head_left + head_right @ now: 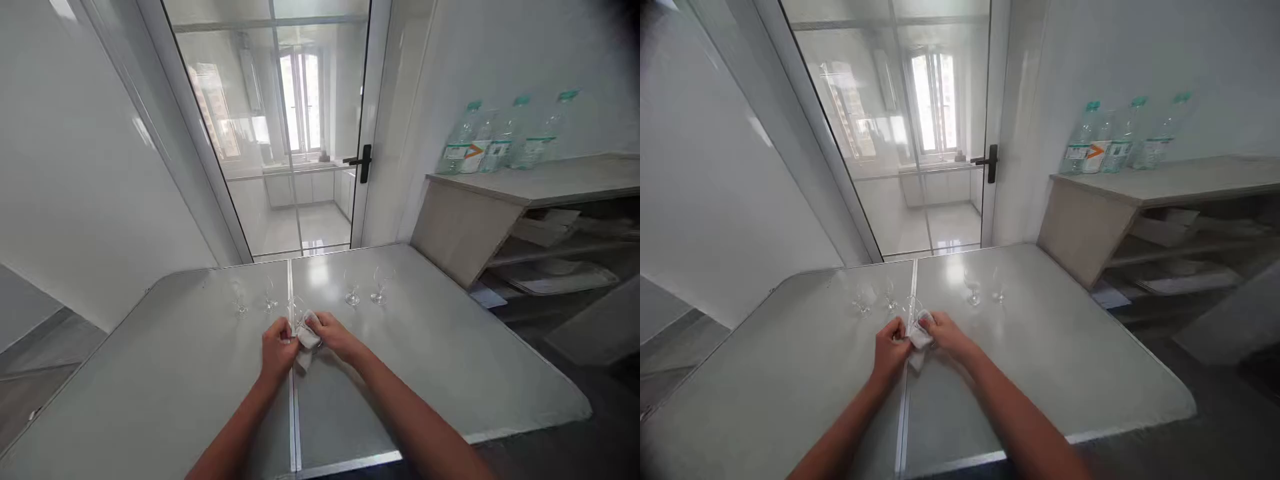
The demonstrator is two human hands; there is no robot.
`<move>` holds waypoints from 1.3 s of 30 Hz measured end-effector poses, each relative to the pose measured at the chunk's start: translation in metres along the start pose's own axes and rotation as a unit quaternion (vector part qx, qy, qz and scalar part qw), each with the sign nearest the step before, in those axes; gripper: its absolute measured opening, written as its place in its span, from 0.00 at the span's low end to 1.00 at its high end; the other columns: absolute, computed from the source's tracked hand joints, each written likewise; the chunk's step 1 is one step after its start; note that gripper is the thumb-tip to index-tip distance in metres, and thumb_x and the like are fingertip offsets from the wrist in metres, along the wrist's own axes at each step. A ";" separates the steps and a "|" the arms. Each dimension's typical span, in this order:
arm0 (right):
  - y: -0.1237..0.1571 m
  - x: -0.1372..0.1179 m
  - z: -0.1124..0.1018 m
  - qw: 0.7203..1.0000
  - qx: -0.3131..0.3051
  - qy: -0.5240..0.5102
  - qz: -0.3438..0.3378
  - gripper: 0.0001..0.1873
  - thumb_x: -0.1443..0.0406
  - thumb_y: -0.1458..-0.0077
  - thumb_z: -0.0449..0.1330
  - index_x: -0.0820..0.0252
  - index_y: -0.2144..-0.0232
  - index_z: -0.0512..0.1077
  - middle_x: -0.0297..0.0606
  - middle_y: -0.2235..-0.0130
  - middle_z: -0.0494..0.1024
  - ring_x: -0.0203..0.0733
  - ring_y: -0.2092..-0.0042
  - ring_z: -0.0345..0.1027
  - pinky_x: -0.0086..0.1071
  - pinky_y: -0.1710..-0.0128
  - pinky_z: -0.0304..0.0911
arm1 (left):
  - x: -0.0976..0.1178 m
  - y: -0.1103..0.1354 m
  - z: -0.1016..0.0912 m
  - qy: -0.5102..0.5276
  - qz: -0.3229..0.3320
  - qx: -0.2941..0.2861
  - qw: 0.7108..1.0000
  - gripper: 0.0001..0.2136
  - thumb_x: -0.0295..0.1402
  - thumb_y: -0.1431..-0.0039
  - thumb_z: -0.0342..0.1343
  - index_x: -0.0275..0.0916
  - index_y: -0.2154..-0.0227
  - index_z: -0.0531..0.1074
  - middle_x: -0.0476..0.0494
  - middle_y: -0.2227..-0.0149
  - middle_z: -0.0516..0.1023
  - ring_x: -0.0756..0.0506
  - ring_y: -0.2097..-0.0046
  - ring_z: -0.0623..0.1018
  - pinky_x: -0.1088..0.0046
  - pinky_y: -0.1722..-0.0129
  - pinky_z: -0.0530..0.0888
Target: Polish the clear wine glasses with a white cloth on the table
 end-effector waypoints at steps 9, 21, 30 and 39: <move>0.002 0.021 0.003 0.985 -0.090 -0.085 0.117 0.31 0.42 0.57 0.72 0.63 0.70 0.70 0.31 0.75 0.69 0.33 0.75 0.58 0.27 0.74 0.53 | -0.002 -0.008 0.013 0.314 -0.163 -0.061 0.933 0.26 0.50 0.43 0.64 0.39 0.49 0.69 0.31 0.46 0.77 0.36 0.49 0.80 0.58 0.51 0.75; 0.002 0.000 0.021 0.855 0.028 0.505 -0.111 0.15 0.68 0.39 0.56 0.60 0.50 0.70 0.46 0.56 0.79 0.47 0.57 0.71 0.34 0.57 0.59 | 0.013 -0.008 0.000 0.119 -0.053 0.092 0.987 0.25 0.45 0.41 0.64 0.41 0.46 0.66 0.36 0.47 0.77 0.40 0.48 0.80 0.59 0.45 0.74; 0.009 0.007 0.019 0.975 -0.205 -0.019 0.080 0.26 0.44 0.45 0.64 0.63 0.62 0.73 0.36 0.67 0.73 0.37 0.68 0.66 0.30 0.66 0.60 | 0.016 -0.008 -0.001 0.239 -0.046 0.004 0.970 0.24 0.52 0.39 0.59 0.39 0.49 0.71 0.37 0.54 0.80 0.41 0.57 0.82 0.62 0.55 0.78; 0.009 -0.009 0.018 0.971 -0.109 0.211 -0.038 0.10 0.59 0.43 0.64 0.59 0.62 0.73 0.33 0.66 0.74 0.38 0.65 0.66 0.29 0.64 0.58 | 0.012 -0.011 -0.008 0.178 0.001 0.024 0.984 0.24 0.48 0.39 0.60 0.39 0.45 0.67 0.34 0.50 0.79 0.38 0.51 0.81 0.57 0.50 0.76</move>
Point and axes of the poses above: each hand's wrist, its own y-axis away from the middle knuckle, its own z-axis out of the palm, x = y × z, the point moved 3 cm from there along -y, towards the middle knuckle
